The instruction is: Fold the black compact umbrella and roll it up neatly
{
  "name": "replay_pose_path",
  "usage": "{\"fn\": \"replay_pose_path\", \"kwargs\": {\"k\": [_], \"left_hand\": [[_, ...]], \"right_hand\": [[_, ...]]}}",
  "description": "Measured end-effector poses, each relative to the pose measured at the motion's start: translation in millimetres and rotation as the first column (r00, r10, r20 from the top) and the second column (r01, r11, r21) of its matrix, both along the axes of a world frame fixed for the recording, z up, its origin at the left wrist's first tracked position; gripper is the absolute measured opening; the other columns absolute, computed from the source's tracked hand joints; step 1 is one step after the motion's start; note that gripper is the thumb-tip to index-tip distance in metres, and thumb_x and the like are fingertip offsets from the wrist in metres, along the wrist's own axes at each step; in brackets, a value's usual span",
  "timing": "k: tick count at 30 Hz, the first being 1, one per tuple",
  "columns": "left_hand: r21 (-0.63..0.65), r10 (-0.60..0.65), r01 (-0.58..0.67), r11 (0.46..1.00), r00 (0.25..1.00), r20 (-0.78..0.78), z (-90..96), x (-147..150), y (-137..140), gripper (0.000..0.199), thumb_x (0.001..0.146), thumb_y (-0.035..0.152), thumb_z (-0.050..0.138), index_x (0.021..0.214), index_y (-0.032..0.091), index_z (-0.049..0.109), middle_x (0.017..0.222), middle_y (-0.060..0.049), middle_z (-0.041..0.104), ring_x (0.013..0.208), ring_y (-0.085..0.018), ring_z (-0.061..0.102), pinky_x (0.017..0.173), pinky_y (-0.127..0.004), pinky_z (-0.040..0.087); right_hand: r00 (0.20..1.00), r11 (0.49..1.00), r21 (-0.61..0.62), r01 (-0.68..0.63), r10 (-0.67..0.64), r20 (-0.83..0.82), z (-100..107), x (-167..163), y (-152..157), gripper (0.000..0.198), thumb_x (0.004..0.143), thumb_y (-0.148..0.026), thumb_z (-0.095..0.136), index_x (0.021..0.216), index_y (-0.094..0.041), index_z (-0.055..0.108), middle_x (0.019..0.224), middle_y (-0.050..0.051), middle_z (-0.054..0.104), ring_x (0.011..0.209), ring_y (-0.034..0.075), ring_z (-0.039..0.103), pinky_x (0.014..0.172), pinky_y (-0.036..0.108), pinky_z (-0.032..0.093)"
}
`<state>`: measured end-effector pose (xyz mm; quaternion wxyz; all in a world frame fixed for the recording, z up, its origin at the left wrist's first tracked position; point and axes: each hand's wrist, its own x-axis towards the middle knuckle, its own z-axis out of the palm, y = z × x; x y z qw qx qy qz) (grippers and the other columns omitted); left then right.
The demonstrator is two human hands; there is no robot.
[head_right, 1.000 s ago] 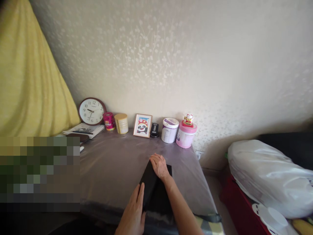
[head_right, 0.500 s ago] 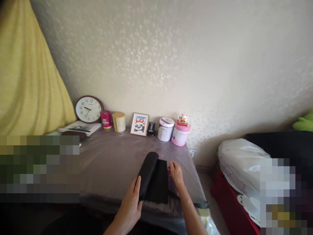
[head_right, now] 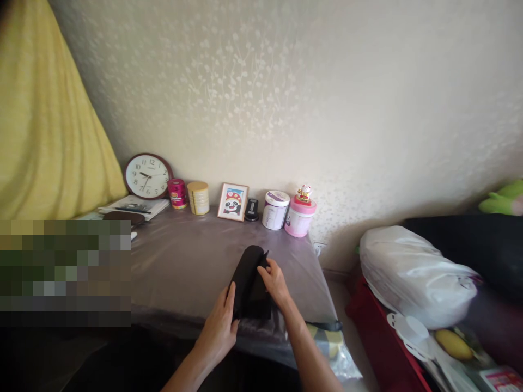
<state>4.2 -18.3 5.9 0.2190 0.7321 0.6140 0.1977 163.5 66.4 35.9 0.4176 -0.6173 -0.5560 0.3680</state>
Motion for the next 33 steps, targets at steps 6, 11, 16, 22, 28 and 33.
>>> {"fn": "replay_pose_path", "kwargs": {"k": [6, 11, 16, 22, 28, 33], "left_hand": [[-0.023, -0.006, 0.005, 1.0, 0.999, -0.041, -0.6, -0.1, 1.9, 0.078, 0.073, 0.003, 0.042, 0.141, 0.008, 0.005, 0.145, -0.019, 0.023, 0.133, -0.025, 0.027, 0.106, -0.032, 0.028], [-0.001, -0.006, 0.006, 1.0, 1.0, 0.008, -5.5, -1.5, 3.9, 0.076, 0.071, 0.003, 0.043, 0.14, 0.008, 0.011, 0.146, -0.018, 0.022, 0.134, -0.025, 0.024, 0.107, -0.034, 0.028], [0.015, 0.007, -0.008, 1.0, 0.996, 0.089, -9.7, -3.6, 4.9, 0.078, 0.07, 0.005, 0.043, 0.139, 0.007, 0.009, 0.146, -0.017, 0.022, 0.135, -0.023, 0.021, 0.108, -0.035, 0.026], [0.132, -0.038, 0.011, 0.991, 0.978, 0.204, -4.1, -7.1, 1.4, 0.093, 0.068, 0.001, 0.044, 0.139, 0.018, -0.013, 0.148, -0.012, 0.018, 0.136, -0.021, 0.02, 0.106, -0.034, 0.029], [0.092, -0.02, 0.009, 0.996, 0.993, 0.114, -2.0, -10.6, 0.1, 0.079, 0.073, 0.008, 0.045, 0.141, 0.015, 0.005, 0.135, -0.015, 0.037, 0.123, -0.024, 0.042, 0.098, -0.035, 0.038], [0.072, 0.013, -0.017, 0.997, 0.998, 0.056, -12.9, -10.0, 3.0, 0.069, 0.076, 0.012, 0.043, 0.139, 0.01, 0.015, 0.133, -0.016, 0.041, 0.121, -0.025, 0.045, 0.096, -0.033, 0.04]], "right_hand": [[0.992, 0.997, 0.048, 0.055, -0.06, 0.109, 2.1, -28.0, 12.8, 0.044, 0.073, -0.032, 0.059, 0.112, -0.013, 0.056, 0.075, 0.002, 0.063, 0.062, 0.013, 0.058, 0.053, 0.023, 0.046], [0.996, 0.999, -0.05, -0.021, 0.025, 0.081, -2.5, -49.2, 18.2, 0.047, 0.077, -0.026, 0.053, 0.122, -0.013, 0.046, 0.072, 0.0, 0.062, 0.045, 0.011, 0.057, 0.043, 0.022, 0.046], [0.98, 0.991, -0.067, -0.115, 0.124, 0.158, -3.1, -58.8, 18.2, 0.039, 0.081, -0.023, 0.049, 0.118, -0.013, 0.046, 0.07, -0.002, 0.062, 0.037, 0.007, 0.055, 0.038, 0.018, 0.042], [0.877, 0.991, 0.072, -0.115, 0.067, 0.475, 4.3, -65.8, 9.2, 0.029, 0.084, -0.023, 0.047, 0.11, -0.013, 0.054, 0.075, 0.003, 0.068, 0.061, 0.013, 0.065, 0.059, 0.021, 0.045], [0.806, 0.992, 0.076, -0.102, 0.038, 0.591, 6.7, -77.3, -3.1, 0.027, 0.089, -0.024, 0.039, 0.11, -0.019, 0.055, 0.08, 0.004, 0.07, 0.076, 0.017, 0.066, 0.067, 0.024, 0.044], [0.885, 0.946, 0.287, -0.148, -0.002, 0.465, -3.4, -68.0, -17.0, 0.027, 0.087, -0.019, 0.037, 0.105, -0.021, 0.057, 0.083, 0.002, 0.068, 0.082, 0.013, 0.063, 0.075, 0.023, 0.045]]}}
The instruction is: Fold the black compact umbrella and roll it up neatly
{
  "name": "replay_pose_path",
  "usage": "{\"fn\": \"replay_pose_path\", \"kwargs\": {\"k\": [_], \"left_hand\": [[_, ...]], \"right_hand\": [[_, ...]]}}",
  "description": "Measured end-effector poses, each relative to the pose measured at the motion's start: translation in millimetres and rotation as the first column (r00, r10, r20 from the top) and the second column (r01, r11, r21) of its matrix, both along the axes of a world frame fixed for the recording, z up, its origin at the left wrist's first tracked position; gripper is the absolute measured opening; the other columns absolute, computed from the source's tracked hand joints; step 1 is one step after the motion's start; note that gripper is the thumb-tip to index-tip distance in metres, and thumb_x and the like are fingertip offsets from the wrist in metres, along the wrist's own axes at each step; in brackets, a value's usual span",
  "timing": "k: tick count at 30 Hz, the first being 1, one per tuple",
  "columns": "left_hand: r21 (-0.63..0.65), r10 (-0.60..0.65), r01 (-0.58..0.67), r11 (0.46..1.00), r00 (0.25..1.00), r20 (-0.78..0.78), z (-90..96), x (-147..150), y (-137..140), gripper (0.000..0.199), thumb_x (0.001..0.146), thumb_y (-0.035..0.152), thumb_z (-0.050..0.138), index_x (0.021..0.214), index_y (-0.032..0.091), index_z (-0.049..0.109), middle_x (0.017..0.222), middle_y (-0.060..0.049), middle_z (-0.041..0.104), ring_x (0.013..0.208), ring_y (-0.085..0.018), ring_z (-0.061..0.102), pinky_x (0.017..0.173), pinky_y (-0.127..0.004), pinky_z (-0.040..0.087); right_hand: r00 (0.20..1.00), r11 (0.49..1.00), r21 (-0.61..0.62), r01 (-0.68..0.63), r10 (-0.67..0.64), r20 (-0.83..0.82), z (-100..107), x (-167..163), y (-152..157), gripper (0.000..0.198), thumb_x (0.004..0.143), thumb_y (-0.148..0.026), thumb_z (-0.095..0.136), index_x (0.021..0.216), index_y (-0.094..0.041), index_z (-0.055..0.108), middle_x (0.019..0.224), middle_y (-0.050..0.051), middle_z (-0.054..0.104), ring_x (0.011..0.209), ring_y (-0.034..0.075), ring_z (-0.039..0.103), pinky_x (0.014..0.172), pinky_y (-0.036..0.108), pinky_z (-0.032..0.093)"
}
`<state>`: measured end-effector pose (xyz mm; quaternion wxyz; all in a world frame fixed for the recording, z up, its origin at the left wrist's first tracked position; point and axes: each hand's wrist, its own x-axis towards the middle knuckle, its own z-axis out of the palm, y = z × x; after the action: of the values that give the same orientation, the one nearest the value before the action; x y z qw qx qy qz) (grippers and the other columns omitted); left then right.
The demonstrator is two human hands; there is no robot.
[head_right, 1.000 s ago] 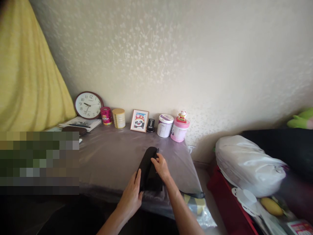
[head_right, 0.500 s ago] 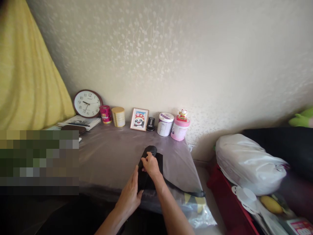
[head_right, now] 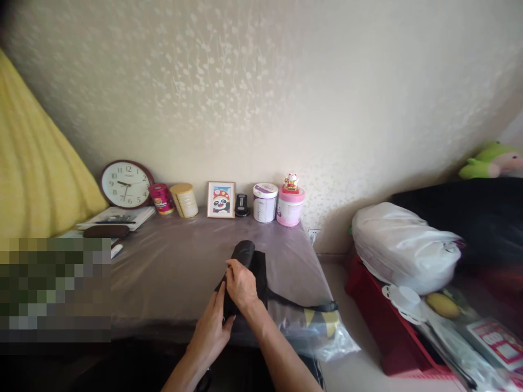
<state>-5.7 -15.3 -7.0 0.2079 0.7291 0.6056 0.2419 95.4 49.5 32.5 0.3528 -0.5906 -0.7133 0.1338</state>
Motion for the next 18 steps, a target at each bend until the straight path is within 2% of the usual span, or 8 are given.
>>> {"fn": "replay_pose_path", "kwargs": {"k": [2, 4, 8, 12, 16, 18], "left_hand": [[0.008, 0.013, -0.013, 1.0, 0.999, -0.04, -4.0, 1.5, 0.4, 0.069, 0.076, 0.012, 0.043, 0.139, 0.009, 0.015, 0.135, -0.017, 0.039, 0.124, -0.025, 0.042, 0.098, -0.034, 0.038], [0.015, 0.015, -0.014, 1.0, 0.996, -0.089, -6.2, 3.5, 0.0, 0.069, 0.075, 0.011, 0.043, 0.139, 0.008, 0.015, 0.136, -0.018, 0.038, 0.126, -0.025, 0.04, 0.101, -0.034, 0.036], [0.015, 0.023, -0.021, 1.0, 0.985, -0.171, -5.4, 7.9, -1.1, 0.07, 0.073, 0.007, 0.041, 0.139, 0.007, 0.016, 0.137, -0.018, 0.038, 0.128, -0.025, 0.036, 0.103, -0.034, 0.033], [-0.004, 0.026, -0.027, 1.0, 0.982, -0.188, -0.5, 12.1, -1.9, 0.071, 0.071, 0.005, 0.04, 0.139, 0.007, 0.017, 0.137, -0.017, 0.039, 0.128, -0.024, 0.036, 0.103, -0.033, 0.033], [-0.059, 0.026, -0.035, 0.998, 0.99, -0.138, 4.1, 7.9, -4.1, 0.071, 0.072, 0.009, 0.04, 0.139, 0.008, 0.017, 0.14, -0.017, 0.036, 0.13, -0.024, 0.035, 0.104, -0.034, 0.033], [-0.087, -0.016, 0.011, 0.996, 0.998, -0.06, 4.1, -0.2, -4.6, 0.071, 0.073, 0.013, 0.043, 0.139, 0.009, 0.018, 0.142, -0.016, 0.033, 0.13, -0.024, 0.033, 0.105, -0.036, 0.032]], "right_hand": [[0.997, 0.99, 0.118, 0.074, -0.074, -0.003, -7.6, 8.1, -1.0, 0.027, 0.087, -0.02, 0.038, 0.103, -0.019, 0.059, 0.101, 0.007, 0.064, 0.096, 0.016, 0.059, 0.086, 0.027, 0.043], [0.984, 0.976, 0.141, 0.168, -0.174, 0.031, -16.0, 14.1, 2.9, 0.032, 0.085, -0.025, 0.042, 0.111, -0.014, 0.056, 0.117, 0.013, 0.057, 0.107, 0.022, 0.053, 0.093, 0.034, 0.04], [0.962, 0.968, -0.005, 0.252, -0.25, 0.107, -26.3, 11.1, 19.0, 0.057, 0.084, -0.036, 0.043, 0.132, -0.004, 0.038, 0.138, 0.023, 0.037, 0.122, 0.031, 0.042, 0.097, 0.043, 0.036], [0.94, 0.933, -0.167, 0.32, -0.292, 0.174, -21.0, -2.1, 32.5, 0.065, 0.082, -0.036, 0.045, 0.138, -0.007, 0.029, 0.145, 0.024, 0.024, 0.12, 0.035, 0.044, 0.092, 0.044, 0.039], [0.928, 0.915, -0.201, 0.351, -0.311, 0.207, -13.7, -8.4, 37.9, 0.069, 0.078, -0.034, 0.05, 0.139, -0.01, 0.029, 0.146, 0.023, 0.021, 0.12, 0.036, 0.043, 0.091, 0.044, 0.039], [0.935, 0.919, -0.198, 0.34, -0.306, 0.181, -13.6, -8.1, 38.4, 0.068, 0.078, -0.034, 0.049, 0.139, -0.011, 0.03, 0.146, 0.023, 0.022, 0.121, 0.036, 0.042, 0.092, 0.045, 0.039]]}}
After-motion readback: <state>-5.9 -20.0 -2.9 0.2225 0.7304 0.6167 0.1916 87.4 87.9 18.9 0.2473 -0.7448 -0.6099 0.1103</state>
